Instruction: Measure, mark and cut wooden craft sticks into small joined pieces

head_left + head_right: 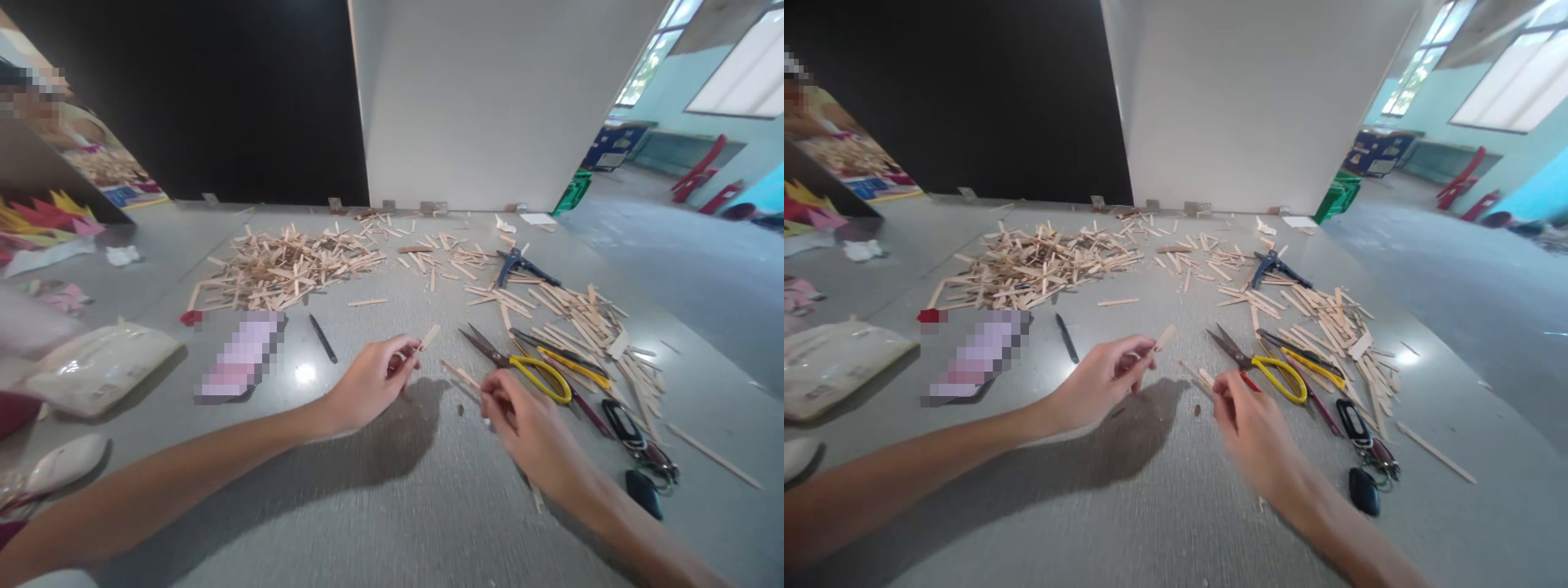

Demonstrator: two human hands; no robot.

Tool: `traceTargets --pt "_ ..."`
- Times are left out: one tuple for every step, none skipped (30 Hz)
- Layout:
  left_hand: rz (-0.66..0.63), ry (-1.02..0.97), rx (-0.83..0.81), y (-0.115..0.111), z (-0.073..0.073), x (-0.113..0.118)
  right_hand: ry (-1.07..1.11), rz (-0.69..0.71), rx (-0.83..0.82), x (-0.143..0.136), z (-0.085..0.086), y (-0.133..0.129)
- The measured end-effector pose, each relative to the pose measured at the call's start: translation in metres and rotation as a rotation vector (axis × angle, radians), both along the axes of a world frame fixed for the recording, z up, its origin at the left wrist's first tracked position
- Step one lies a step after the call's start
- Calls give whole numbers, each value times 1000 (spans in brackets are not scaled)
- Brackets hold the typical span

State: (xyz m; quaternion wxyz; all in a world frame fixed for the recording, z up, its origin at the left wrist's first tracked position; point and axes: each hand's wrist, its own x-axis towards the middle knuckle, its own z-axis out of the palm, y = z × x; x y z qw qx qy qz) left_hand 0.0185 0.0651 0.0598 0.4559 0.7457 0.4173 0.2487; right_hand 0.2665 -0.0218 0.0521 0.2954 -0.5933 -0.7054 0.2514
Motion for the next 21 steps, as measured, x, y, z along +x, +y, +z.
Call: traceTargets --pt "11 -7 22 1 0 -2 54 -19 7 -1 3 0" --pt "17 -22 37 1 1 -3 101 -30 18 -2 6 0" --pt "14 -42 45 1 1 -4 138 -30 24 -3 8 0" --pt "7 -63 52 0 1 -5 169 -26 33 -4 10 -1" --pt "-9 -76 58 -2 1 -5 194 -14 34 -6 11 -2" --pt "-35 -77 65 -4 2 -5 215 0 31 -8 11 -3" --pt "-72 -63 65 -7 3 -4 234 10 27 -10 11 -4" --pt "-115 -40 58 -10 5 -3 249 15 24 -12 11 -5" --pt "-154 -18 42 -13 7 -2 258 15 21 -13 11 -7" --pt "-183 0 17 -16 9 -1 265 10 21 -15 10 -9" --pt "-195 11 0 -18 10 0 272 2 20 -17 9 -10" --pt "-192 17 -17 -20 11 1 281 -3 20 -18 9 -11" --pt "-184 23 -32 -21 11 2 288 -2 13 -19 8 -12" --pt "-172 29 -45 -21 11 2 291 1 4 -19 7 -12" --pt "-157 39 -57 -20 10 3 289 -3 1 -18 6 -11" --pt "-139 49 -63 -19 9 3 275 -21 11 -16 5 -10" --pt "-122 59 -63 -18 8 3 239 -53 34 -13 3 -7" --pt "-106 72 -54 -17 7 2 177 -100 73 -7 2 -4" --pt "-92 90 -42 -16 6 1 88 -158 120 0 0 1" --pt "-82 108 -34 -15 6 1 -27 -208 161 9 -1 5" --pt "-82 127 -37 -14 6 0 -153 -241 192 18 -2 9"
